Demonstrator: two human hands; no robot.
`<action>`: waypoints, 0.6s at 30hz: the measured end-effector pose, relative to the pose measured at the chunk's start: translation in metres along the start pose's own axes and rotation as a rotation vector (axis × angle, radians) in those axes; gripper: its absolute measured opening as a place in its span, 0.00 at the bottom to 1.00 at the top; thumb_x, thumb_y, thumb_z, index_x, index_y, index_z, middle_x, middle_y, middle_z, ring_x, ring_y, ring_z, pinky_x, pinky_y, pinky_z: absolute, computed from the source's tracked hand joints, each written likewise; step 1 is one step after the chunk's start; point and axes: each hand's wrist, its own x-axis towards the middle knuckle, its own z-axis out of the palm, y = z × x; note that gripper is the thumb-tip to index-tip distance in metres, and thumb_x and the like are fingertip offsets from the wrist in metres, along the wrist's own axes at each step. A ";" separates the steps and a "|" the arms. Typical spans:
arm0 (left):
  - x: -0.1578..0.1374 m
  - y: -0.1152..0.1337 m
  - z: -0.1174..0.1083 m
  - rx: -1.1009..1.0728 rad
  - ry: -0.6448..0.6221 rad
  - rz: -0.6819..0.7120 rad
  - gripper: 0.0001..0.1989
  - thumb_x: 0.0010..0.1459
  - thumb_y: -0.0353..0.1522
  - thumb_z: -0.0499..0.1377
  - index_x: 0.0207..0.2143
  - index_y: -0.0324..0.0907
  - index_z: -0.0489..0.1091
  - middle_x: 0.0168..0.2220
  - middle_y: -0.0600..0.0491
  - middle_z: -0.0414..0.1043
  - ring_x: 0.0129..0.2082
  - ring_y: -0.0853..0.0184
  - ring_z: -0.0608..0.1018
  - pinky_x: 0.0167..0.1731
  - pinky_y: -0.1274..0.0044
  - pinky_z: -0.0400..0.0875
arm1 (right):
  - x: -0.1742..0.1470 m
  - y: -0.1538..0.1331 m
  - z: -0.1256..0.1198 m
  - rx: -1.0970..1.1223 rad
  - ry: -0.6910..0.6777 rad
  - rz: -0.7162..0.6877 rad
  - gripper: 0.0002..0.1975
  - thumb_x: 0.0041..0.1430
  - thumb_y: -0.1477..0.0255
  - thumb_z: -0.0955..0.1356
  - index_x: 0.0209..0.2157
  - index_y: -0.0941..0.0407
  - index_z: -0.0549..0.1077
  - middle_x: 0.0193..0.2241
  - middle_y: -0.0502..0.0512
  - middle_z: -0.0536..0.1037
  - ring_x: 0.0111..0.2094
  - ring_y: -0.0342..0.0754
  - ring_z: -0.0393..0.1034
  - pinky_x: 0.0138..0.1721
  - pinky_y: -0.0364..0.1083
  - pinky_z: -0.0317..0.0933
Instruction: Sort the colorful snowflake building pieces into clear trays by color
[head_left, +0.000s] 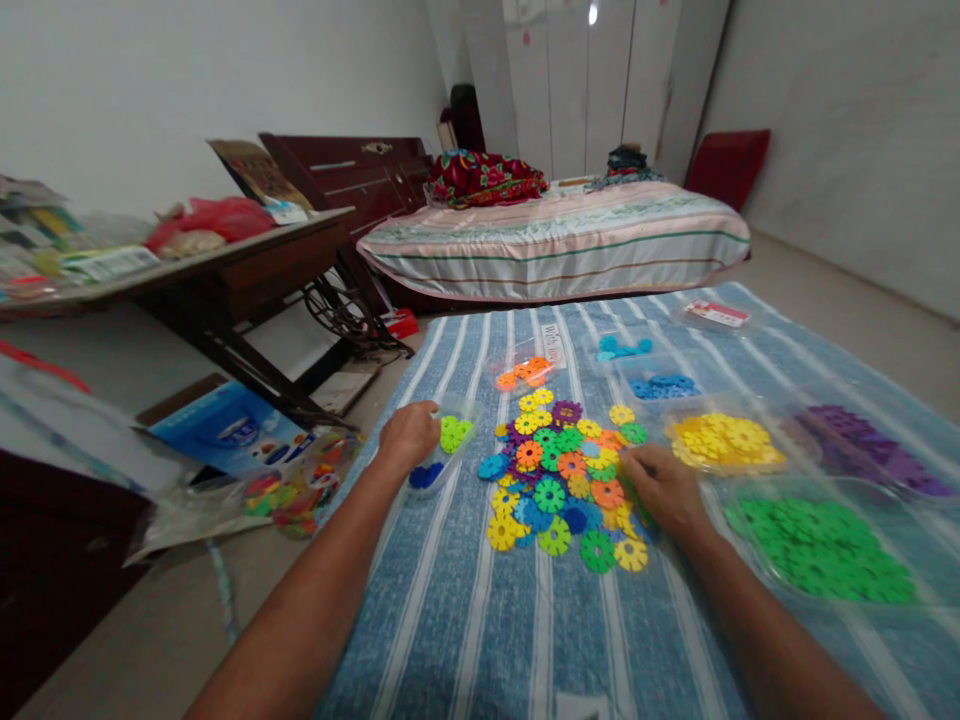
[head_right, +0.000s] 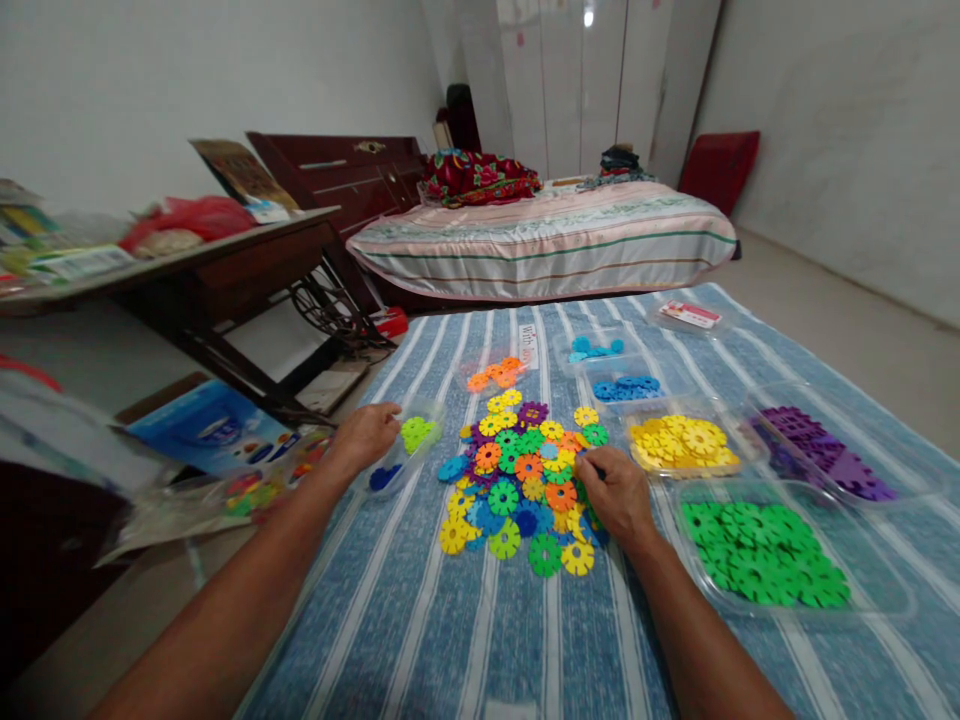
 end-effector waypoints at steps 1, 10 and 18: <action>-0.006 0.001 -0.002 0.006 0.028 0.023 0.16 0.55 0.31 0.51 0.42 0.41 0.75 0.42 0.46 0.78 0.43 0.59 0.77 0.41 0.74 0.67 | 0.000 0.000 0.000 -0.001 0.001 0.000 0.16 0.57 0.61 0.62 0.23 0.54 0.73 0.26 0.52 0.75 0.31 0.48 0.69 0.35 0.46 0.61; -0.104 0.045 0.012 -0.178 -0.128 0.505 0.11 0.60 0.32 0.50 0.33 0.41 0.72 0.34 0.51 0.75 0.36 0.65 0.76 0.36 0.77 0.66 | 0.001 0.005 0.001 -0.039 0.023 -0.019 0.16 0.56 0.61 0.62 0.22 0.54 0.72 0.25 0.52 0.75 0.30 0.49 0.69 0.34 0.46 0.61; -0.133 0.057 0.045 -0.212 -0.087 0.352 0.09 0.59 0.31 0.52 0.37 0.42 0.71 0.38 0.49 0.72 0.39 0.64 0.74 0.39 0.75 0.66 | 0.002 0.003 -0.001 -0.039 0.020 -0.019 0.16 0.56 0.61 0.62 0.21 0.54 0.72 0.24 0.52 0.74 0.30 0.48 0.69 0.33 0.46 0.60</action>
